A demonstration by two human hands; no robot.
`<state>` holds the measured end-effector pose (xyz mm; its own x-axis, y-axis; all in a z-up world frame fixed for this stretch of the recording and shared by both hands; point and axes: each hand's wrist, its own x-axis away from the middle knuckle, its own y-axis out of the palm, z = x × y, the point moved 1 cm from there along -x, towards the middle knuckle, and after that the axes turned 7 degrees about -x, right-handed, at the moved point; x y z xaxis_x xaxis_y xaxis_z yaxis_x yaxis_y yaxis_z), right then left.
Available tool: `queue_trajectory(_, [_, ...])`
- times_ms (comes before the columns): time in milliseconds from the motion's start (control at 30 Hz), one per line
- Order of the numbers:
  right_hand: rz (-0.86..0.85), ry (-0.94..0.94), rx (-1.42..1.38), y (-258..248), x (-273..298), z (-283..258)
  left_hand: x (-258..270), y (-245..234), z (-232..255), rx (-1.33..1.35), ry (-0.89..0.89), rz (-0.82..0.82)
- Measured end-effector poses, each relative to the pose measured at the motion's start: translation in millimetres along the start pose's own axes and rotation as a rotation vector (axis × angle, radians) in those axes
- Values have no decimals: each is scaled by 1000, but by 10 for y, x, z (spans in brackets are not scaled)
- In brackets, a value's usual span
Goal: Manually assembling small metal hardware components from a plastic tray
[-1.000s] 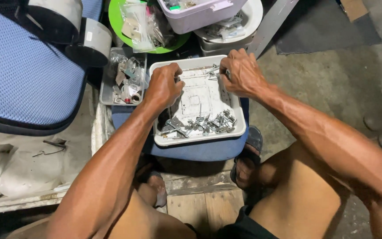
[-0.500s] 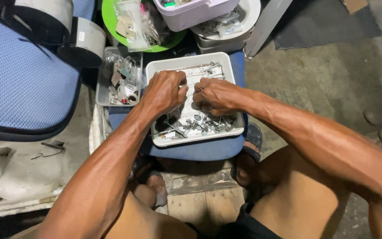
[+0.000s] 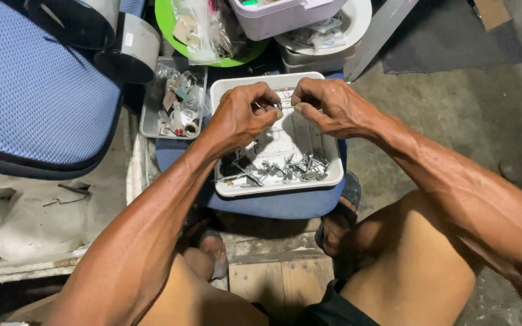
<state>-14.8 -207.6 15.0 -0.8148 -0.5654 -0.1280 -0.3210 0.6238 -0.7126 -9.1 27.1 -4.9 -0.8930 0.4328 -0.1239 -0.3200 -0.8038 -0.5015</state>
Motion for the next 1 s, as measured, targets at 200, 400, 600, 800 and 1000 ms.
queue_trajectory(200, [52,-24,-3,-2,0,-80,-23,82,-12,51,8,35])
queue_trajectory(400, [10,39,-41,-37,56,-100,0,155,125,-33,34,29])
queue_trajectory(600, [163,56,-48,-143,6,-157,-84,106,219,199,9,199])
queue_trajectory(800, [129,29,-114,-202,75,-226,-90,54,184,223,39,67])
queue_trajectory(1000, [171,-98,132,-150,37,-6,-157,169,74,194,106,47])
